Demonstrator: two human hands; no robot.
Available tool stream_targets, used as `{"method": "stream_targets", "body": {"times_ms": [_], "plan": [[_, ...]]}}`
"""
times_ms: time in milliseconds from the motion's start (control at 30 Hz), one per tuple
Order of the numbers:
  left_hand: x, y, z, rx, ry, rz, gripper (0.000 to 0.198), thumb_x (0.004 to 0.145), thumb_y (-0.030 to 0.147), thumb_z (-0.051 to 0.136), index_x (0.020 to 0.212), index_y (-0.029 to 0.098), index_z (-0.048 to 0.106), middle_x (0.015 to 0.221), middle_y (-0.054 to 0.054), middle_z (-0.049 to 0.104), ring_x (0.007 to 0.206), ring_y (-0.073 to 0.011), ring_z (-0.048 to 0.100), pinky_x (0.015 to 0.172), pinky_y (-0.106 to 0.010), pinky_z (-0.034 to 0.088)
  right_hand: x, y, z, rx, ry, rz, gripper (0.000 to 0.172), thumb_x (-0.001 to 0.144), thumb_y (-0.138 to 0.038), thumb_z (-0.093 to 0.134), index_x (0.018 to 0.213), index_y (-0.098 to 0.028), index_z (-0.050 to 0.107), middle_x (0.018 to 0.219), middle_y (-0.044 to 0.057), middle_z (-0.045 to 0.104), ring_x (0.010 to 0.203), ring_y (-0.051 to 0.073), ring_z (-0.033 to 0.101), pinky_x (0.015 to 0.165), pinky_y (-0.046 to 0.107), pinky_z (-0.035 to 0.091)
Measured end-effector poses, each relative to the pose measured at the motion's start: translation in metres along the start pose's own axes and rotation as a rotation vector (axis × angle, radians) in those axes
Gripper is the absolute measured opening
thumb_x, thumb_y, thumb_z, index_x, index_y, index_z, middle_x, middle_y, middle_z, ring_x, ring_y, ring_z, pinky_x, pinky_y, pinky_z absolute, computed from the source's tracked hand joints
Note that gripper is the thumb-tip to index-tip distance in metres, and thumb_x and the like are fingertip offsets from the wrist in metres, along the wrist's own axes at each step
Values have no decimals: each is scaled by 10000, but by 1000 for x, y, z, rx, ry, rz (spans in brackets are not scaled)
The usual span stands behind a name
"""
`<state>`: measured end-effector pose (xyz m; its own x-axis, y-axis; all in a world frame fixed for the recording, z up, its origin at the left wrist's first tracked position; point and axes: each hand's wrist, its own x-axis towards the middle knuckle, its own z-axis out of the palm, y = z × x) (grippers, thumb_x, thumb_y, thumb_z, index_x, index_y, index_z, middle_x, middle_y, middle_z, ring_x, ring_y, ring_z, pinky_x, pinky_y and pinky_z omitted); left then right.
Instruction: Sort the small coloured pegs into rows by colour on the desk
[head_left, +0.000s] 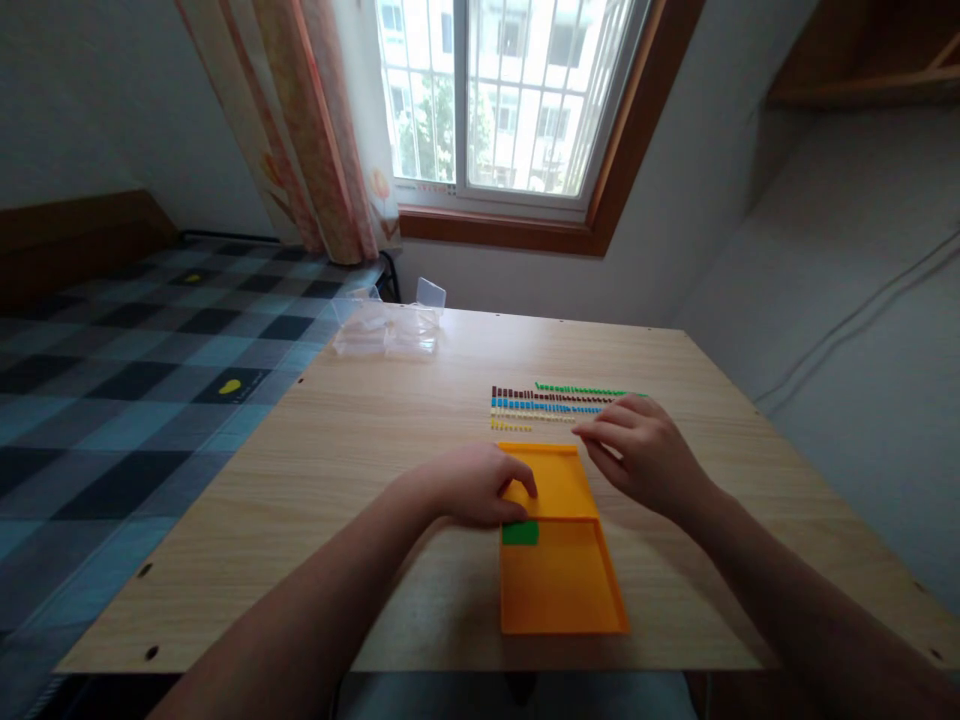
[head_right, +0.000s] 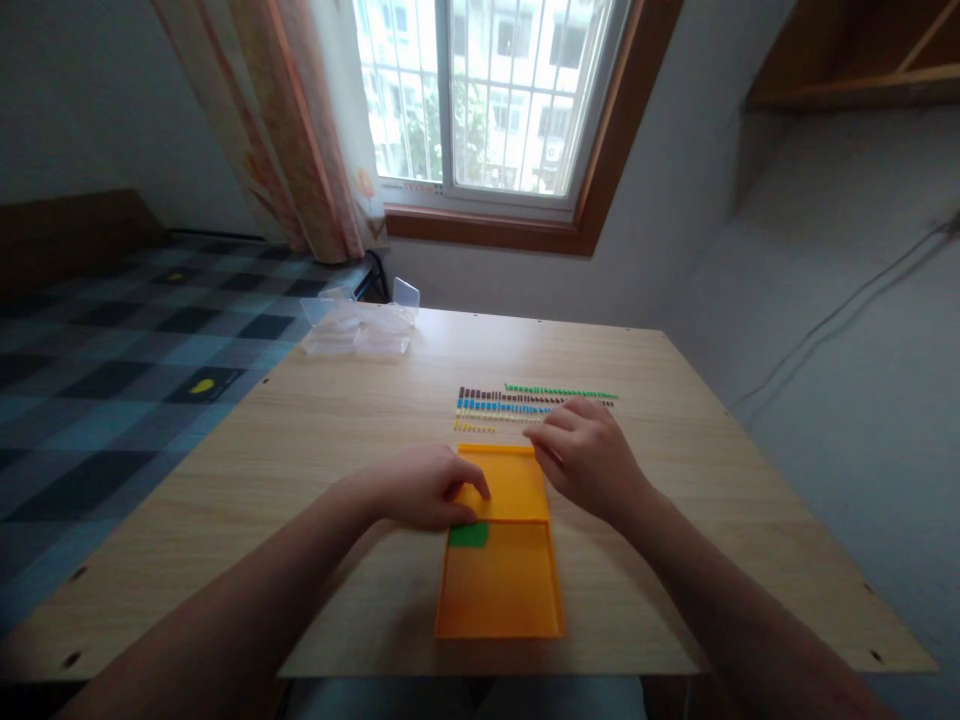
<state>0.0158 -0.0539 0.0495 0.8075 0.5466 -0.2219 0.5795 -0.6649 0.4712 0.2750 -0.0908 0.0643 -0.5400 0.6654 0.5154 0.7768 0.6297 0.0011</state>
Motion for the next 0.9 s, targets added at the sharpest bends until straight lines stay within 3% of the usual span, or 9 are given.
{"method": "stream_targets", "body": {"times_ms": [133,333,533,767,900], "plan": [[0,0,0,-10,-2,-7,319,798,368,682,1103,311,757,705,20,656,644,-158,586,603,-263,400,41,39,17,-57,-79,136,176,917,-252,636,879,-225,806,873,83,726,950,253,559,911,403,381],[0,-4,3,-27,12,-4,315,785,389,701,1083,308,762,697,23,648,632,-155,582,616,-270,410,100,71,67,-37,-409,446,146,857,-297,693,915,-284,827,1195,42,728,1180,241,559,1021,338,355],[2,-8,7,-44,25,14,334,782,414,708,1098,317,760,729,16,667,656,-168,596,619,-279,422,120,75,94,-47,-560,622,214,802,-379,702,903,-244,834,926,70,786,885,216,669,789,277,446],[3,-9,8,-60,29,29,343,774,430,726,1093,310,761,767,4,686,686,-180,608,646,-288,439,130,64,103,-38,-625,680,233,753,-376,747,879,-200,833,869,94,778,835,202,668,729,261,435],[3,-9,7,-67,27,25,340,779,420,727,1098,307,762,785,2,691,694,-176,609,676,-287,456,137,50,96,-4,-567,626,198,807,-324,716,898,-185,825,932,93,773,862,191,666,752,247,445]]}}
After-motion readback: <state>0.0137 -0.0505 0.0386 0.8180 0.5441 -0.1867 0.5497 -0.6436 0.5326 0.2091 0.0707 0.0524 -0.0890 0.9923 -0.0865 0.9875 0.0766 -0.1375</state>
